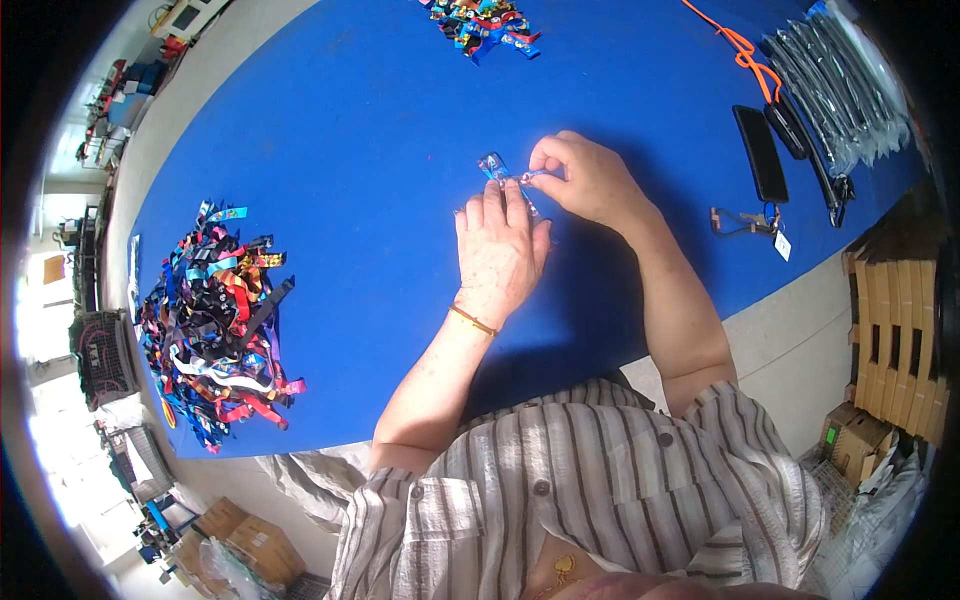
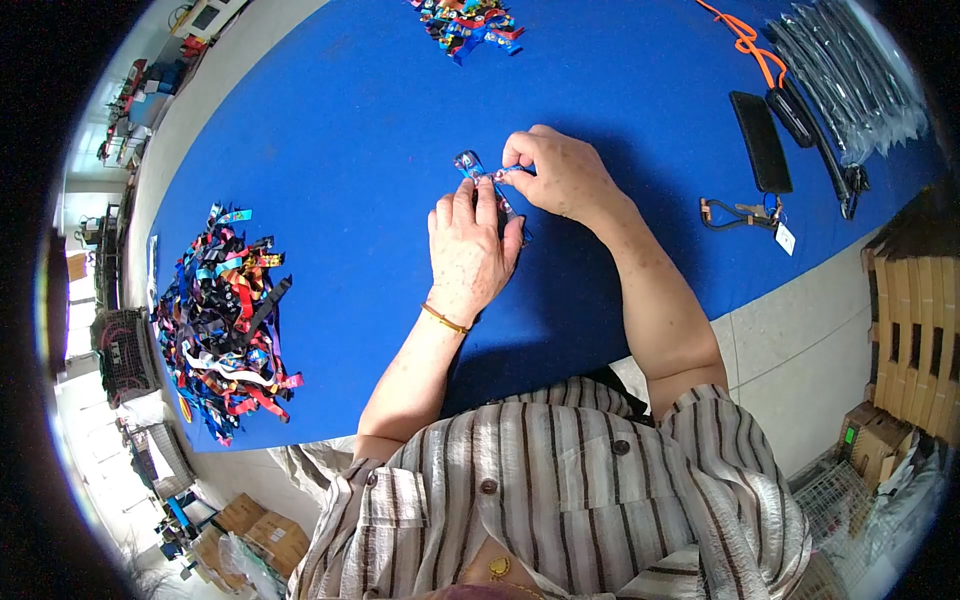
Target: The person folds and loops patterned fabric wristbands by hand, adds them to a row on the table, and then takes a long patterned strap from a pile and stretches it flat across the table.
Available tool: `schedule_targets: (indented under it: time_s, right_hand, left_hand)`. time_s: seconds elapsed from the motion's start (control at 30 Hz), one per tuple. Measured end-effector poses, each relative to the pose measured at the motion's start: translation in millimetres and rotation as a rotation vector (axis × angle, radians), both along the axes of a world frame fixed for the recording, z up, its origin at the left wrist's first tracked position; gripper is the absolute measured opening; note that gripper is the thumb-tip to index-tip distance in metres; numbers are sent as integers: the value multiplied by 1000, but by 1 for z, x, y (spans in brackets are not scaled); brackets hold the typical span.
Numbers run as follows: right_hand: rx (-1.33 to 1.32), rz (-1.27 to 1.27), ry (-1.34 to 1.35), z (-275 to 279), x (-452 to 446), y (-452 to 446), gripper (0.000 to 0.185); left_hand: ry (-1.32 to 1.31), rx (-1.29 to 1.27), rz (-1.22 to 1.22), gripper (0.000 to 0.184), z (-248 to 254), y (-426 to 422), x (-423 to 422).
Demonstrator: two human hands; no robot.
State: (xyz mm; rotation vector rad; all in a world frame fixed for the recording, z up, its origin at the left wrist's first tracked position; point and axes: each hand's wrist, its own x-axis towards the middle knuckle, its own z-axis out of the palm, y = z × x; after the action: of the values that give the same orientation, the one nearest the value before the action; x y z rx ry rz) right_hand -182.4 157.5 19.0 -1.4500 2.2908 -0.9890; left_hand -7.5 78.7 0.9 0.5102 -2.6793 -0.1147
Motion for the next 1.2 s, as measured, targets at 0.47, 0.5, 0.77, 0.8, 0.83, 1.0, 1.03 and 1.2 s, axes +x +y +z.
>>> schedule_targets:
  time_s: [0.47, 0.5, 0.77, 0.8, 0.83, 1.0, 1.03, 1.2]
  right_hand:
    - [-158, -43, 21, -23, 1, -6, 10]
    - [-138, -43, -4, -19, 0, -5, 11]
    - [-204, -91, -96, -4, -2, 8, 21]
    - [-242, -73, -151, 5, -3, 17, 20]
    - [-279, -55, -209, 16, -2, 27, 19]
    - [-419, 298, -482, 123, 13, 121, 19]
    - [-485, 388, -523, 147, 22, 143, 23]
    - [-755, 657, -471, 196, 58, 218, 23]
  left_hand:
    - [20, -12, -12, 62, -2, 0, -1]
    - [10, -7, -7, 61, 0, 1, -2]
    - [-2, -71, -22, 59, -1, 3, -1]
    - [-4, -74, -24, 59, -2, 3, -2]
    - [-11, -79, -26, 59, -3, 2, -1]
    - [-5, -167, -47, 59, -5, 1, -2]
    - [-2, -160, -60, 58, -5, 1, -1]
    - [26, -174, -75, 53, -5, 4, -5]
